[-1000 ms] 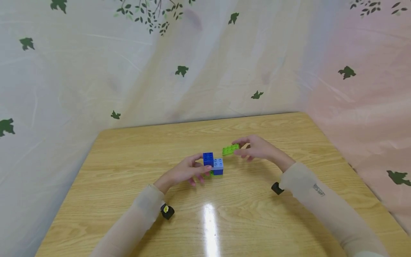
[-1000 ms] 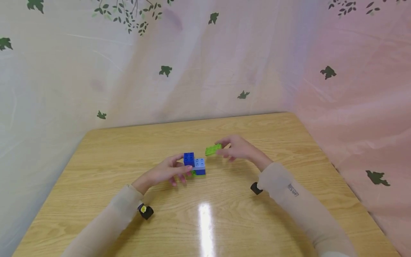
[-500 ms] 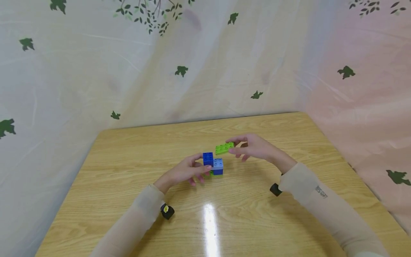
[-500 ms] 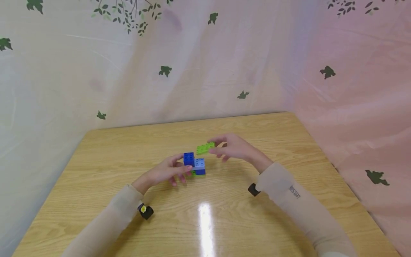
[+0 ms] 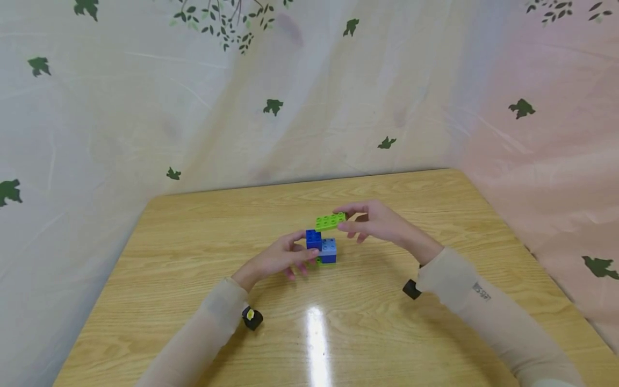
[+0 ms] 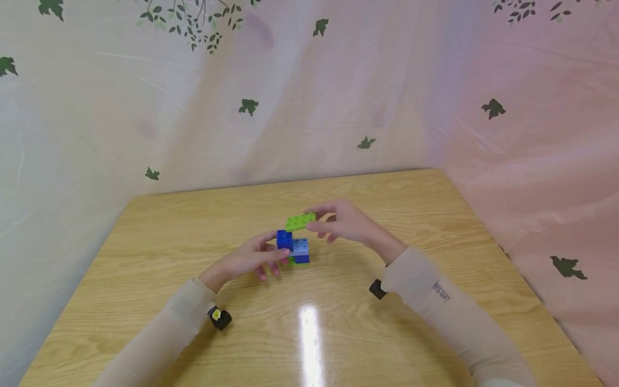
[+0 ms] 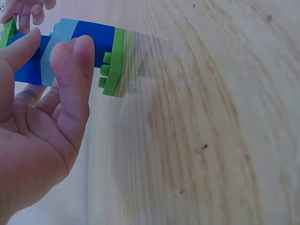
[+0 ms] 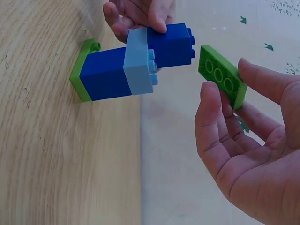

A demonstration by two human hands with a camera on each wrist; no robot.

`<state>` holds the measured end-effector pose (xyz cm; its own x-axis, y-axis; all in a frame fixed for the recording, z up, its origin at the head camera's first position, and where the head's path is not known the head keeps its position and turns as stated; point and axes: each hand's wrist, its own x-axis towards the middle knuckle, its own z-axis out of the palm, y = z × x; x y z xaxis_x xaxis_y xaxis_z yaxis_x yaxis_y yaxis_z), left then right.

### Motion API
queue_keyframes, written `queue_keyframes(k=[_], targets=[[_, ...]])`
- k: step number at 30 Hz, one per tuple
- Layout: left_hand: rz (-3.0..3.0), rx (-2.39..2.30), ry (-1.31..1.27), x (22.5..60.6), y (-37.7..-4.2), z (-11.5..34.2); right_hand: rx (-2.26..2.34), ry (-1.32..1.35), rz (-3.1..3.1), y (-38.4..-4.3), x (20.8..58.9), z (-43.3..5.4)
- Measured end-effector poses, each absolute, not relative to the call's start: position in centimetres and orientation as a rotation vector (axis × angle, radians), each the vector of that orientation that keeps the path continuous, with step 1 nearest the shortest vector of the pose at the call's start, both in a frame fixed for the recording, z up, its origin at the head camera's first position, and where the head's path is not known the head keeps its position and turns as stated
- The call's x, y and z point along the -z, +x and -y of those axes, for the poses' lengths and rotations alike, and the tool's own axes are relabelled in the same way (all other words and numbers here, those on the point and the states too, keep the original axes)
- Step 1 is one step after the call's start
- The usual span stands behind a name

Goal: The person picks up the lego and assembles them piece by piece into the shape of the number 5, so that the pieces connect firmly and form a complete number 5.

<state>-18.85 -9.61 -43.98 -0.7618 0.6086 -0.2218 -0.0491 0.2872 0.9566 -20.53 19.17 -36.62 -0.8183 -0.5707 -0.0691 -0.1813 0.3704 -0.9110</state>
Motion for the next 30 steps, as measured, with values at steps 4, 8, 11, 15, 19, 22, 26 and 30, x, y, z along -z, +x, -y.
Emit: queue_keyframes(k=[4, 8, 11, 15, 19, 22, 26, 30], targets=[[-1.994, -1.513, 0.502, 44.0, -18.9, 9.7, 1.466, -0.704, -2.236, -20.5, 37.1, -18.8], [-1.998, -1.509, 0.507, 43.9, -18.9, 9.7, 1.479, -0.744, -2.22, -20.4, 37.6, -18.4], [-2.0, -1.507, 0.503, 43.9, -18.9, 9.6, 1.482, -0.75, -2.209, -20.4, 38.0, -18.1], [-2.001, -1.508, 0.496, 43.9, -18.8, 9.6, 1.487, -0.762, -2.202, -20.4, 38.5, -17.9], [-2.001, -1.506, 0.496, 43.9, -18.7, 9.6, 1.48, -0.767, -2.202, -20.2, 38.8, -17.8], [-2.004, -1.504, 0.498, 43.8, -18.6, 9.6, 1.472, -0.763, -2.19, -20.2, 39.0, -17.8], [-2.012, -1.502, 0.502, 43.8, -18.6, 9.6, 1.473, -0.759, -2.174, -20.2, 39.2, -17.7], [-2.015, -1.496, 0.51, 43.7, -18.6, 9.6, 1.473, -0.767, -2.172, -20.2, 39.3, -17.7]])
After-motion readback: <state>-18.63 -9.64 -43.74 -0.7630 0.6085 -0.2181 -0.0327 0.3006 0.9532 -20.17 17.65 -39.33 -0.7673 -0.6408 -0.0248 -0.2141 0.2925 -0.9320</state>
